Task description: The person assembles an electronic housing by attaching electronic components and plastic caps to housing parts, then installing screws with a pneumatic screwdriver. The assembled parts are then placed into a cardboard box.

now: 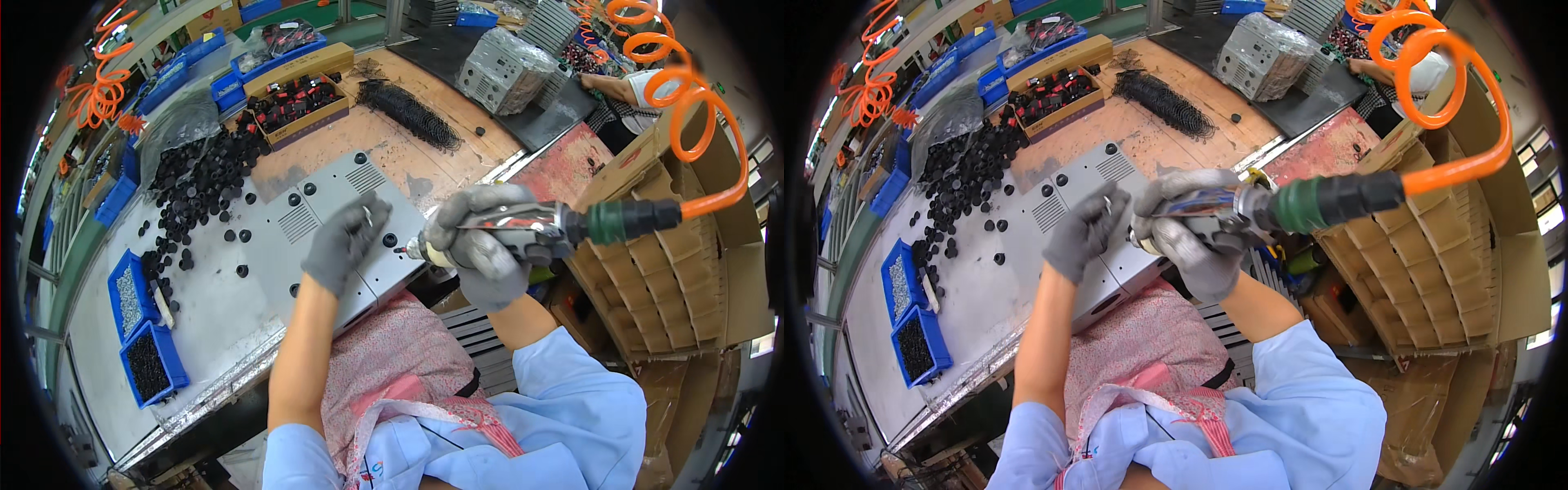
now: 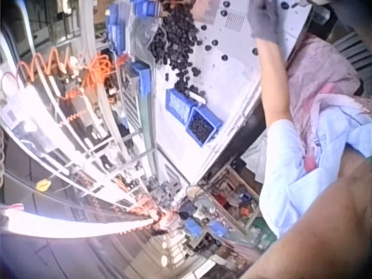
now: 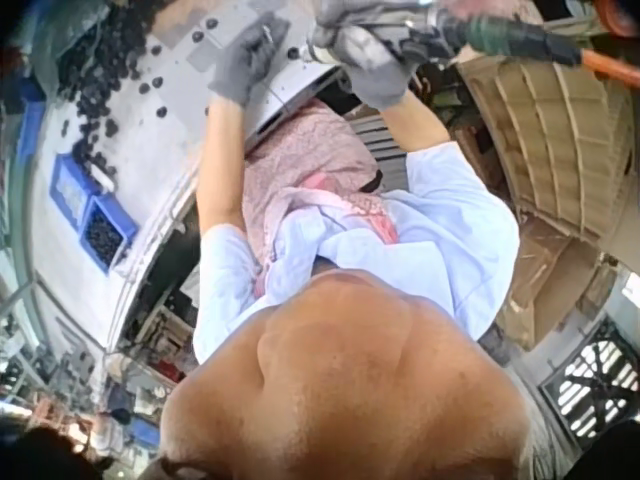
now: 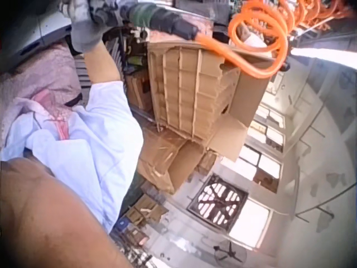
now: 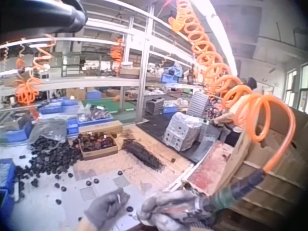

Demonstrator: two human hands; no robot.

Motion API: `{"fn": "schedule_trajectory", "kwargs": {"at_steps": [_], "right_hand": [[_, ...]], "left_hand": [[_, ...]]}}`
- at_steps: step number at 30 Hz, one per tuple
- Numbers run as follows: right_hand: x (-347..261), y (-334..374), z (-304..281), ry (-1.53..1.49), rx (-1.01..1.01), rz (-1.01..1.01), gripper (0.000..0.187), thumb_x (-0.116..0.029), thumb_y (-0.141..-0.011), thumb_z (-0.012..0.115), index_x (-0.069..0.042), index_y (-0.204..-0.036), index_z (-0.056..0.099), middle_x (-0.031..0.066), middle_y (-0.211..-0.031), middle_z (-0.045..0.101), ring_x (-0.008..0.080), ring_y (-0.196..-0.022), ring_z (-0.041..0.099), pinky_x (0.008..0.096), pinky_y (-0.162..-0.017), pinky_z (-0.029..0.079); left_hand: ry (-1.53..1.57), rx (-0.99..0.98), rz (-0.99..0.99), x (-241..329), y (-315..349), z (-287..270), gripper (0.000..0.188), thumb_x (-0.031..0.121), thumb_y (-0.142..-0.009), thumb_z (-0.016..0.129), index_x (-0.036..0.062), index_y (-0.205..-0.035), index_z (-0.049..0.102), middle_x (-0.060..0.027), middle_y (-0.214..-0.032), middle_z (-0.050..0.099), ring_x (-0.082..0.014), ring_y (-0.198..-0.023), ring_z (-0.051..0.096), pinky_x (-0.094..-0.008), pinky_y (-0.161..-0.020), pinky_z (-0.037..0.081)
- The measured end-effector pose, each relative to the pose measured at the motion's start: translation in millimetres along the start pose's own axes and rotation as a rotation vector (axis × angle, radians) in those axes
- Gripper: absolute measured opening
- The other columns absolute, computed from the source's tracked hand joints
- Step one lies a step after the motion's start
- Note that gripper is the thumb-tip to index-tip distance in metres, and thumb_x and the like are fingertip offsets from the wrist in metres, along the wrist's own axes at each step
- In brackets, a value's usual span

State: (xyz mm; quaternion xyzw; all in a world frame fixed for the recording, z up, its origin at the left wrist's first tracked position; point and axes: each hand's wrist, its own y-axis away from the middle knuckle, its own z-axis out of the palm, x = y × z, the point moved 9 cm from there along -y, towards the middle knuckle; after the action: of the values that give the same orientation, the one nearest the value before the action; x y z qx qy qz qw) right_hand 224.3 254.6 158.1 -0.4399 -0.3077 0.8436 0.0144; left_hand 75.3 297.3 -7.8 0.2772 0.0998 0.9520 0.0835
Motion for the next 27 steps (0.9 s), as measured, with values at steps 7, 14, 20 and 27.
{"fn": "schedule_trajectory", "kwargs": {"at_steps": [7,14,20,27], "right_hand": [[-49,28,12,0.167,-0.136,-0.181,0.033,-0.018,-0.077,0.059,-0.010,-0.105,0.044,0.0099,-0.086,0.054,0.0189,-0.066,0.054,0.0351,-0.060,0.046],[-55,44,10,0.171,-0.032,-0.301,0.034,-0.021,-0.077,0.055,-0.008,-0.106,0.043,0.0120,-0.084,0.053,0.0185,-0.064,0.053,0.0348,-0.059,0.044],[-55,46,16,0.141,-0.084,-0.348,0.038,-0.020,-0.076,0.048,-0.005,-0.110,0.041,0.0151,-0.087,0.053,0.0187,-0.063,0.054,0.0352,-0.058,0.046],[-47,47,17,0.212,-0.071,-0.328,0.038,-0.019,-0.077,0.047,-0.005,-0.112,0.040,0.0153,-0.086,0.053,0.0189,-0.064,0.054,0.0348,-0.057,0.046]], "left_hand": [[-0.008,-0.024,-0.118,-61,62,0,0.032,0.013,-0.090,0.045,-0.0021,-0.118,0.042,-0.0082,-0.092,0.054,-0.0131,-0.079,0.056,-0.0183,-0.059,0.051],[0.029,-0.096,-0.150,-82,76,9,0.026,0.024,-0.089,0.051,0.0030,-0.103,0.047,-0.0023,-0.080,0.051,-0.0058,-0.057,0.043,-0.0134,-0.042,0.035],[-0.015,-0.166,-0.129,-80,87,28,0.033,0.034,-0.087,0.052,0.0039,-0.101,0.049,-0.0004,-0.076,0.053,-0.0043,-0.051,0.040,-0.0132,-0.037,0.030],[-0.022,-0.195,-0.152,-86,94,33,0.033,0.042,-0.085,0.050,0.0091,-0.088,0.050,0.0024,-0.062,0.047,-0.0041,-0.042,0.035,-0.0150,-0.035,0.026]]}}
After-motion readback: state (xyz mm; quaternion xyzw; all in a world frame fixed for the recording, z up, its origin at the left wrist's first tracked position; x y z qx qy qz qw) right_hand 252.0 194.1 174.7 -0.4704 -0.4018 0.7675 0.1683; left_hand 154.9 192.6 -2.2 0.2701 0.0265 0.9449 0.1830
